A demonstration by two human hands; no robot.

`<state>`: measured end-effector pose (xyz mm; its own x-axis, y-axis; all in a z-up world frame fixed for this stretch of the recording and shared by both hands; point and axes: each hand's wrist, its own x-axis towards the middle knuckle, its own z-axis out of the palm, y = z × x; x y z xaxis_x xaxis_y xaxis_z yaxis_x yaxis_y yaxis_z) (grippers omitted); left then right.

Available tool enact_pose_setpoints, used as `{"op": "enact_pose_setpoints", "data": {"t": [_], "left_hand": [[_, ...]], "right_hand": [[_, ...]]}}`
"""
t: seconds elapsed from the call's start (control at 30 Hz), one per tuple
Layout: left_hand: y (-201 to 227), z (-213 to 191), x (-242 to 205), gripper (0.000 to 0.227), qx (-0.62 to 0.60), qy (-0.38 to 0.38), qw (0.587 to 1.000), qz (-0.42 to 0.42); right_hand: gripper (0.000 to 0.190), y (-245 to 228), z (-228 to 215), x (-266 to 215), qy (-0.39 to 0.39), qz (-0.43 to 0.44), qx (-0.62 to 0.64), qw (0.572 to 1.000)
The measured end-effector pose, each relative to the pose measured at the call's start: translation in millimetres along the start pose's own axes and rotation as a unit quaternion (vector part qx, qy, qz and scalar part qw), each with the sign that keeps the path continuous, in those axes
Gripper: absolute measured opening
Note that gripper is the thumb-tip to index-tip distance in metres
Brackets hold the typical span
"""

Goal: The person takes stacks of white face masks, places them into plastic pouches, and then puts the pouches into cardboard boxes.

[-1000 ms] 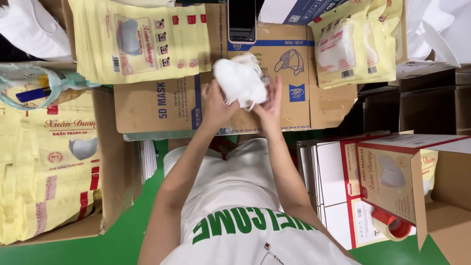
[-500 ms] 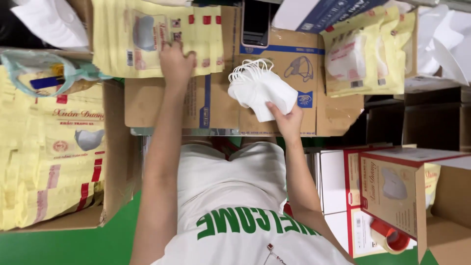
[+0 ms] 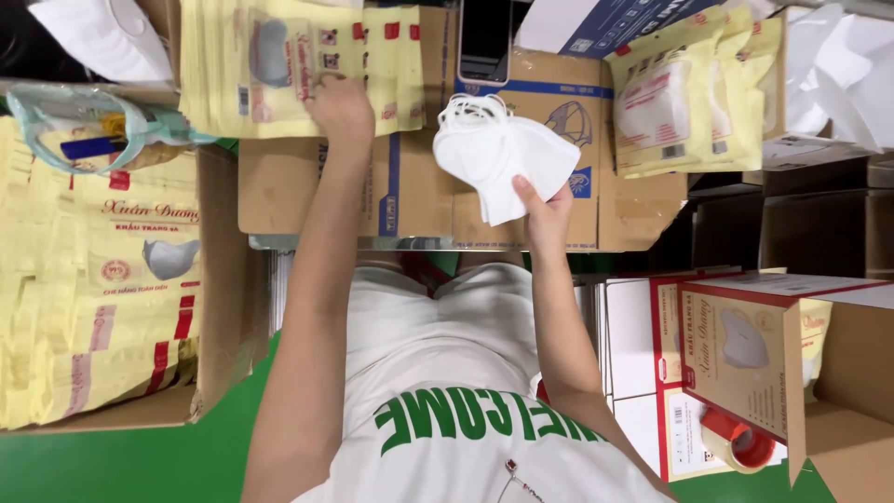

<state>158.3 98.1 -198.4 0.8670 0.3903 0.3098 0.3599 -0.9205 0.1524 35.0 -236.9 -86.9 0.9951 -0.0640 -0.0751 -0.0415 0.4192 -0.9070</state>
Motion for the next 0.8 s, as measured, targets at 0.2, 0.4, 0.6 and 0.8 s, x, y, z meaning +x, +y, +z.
{"op": "enact_pose_setpoints", "data": {"t": [0.2,0.4,0.6,0.8], "left_hand": [[-0.1,-6.4,-5.2,0.041,-0.126,0.056,0.989,-0.047],[3.2,-5.4,0.6,0.026,0.060,-0.023,0.998,-0.021],[-4.7,9.6,14.5,0.018,0.049,-0.050,0.997,-0.042],[7.6,-76.6,-22.4,0.007,-0.291,0.026,0.954,-0.064]], "right_hand": [[0.045,-24.9,2.3,-15.5,-0.019,-0.110,-0.210,0.971],[0.043,-23.4,11.4,-25.9,-0.023,-0.122,-0.243,0.962],[0.043,-25.0,-2.4,-25.0,-0.021,-0.122,-0.243,0.962],[0.039,-29.9,-45.9,-2.3,0.029,-0.124,-0.203,0.971]]}}
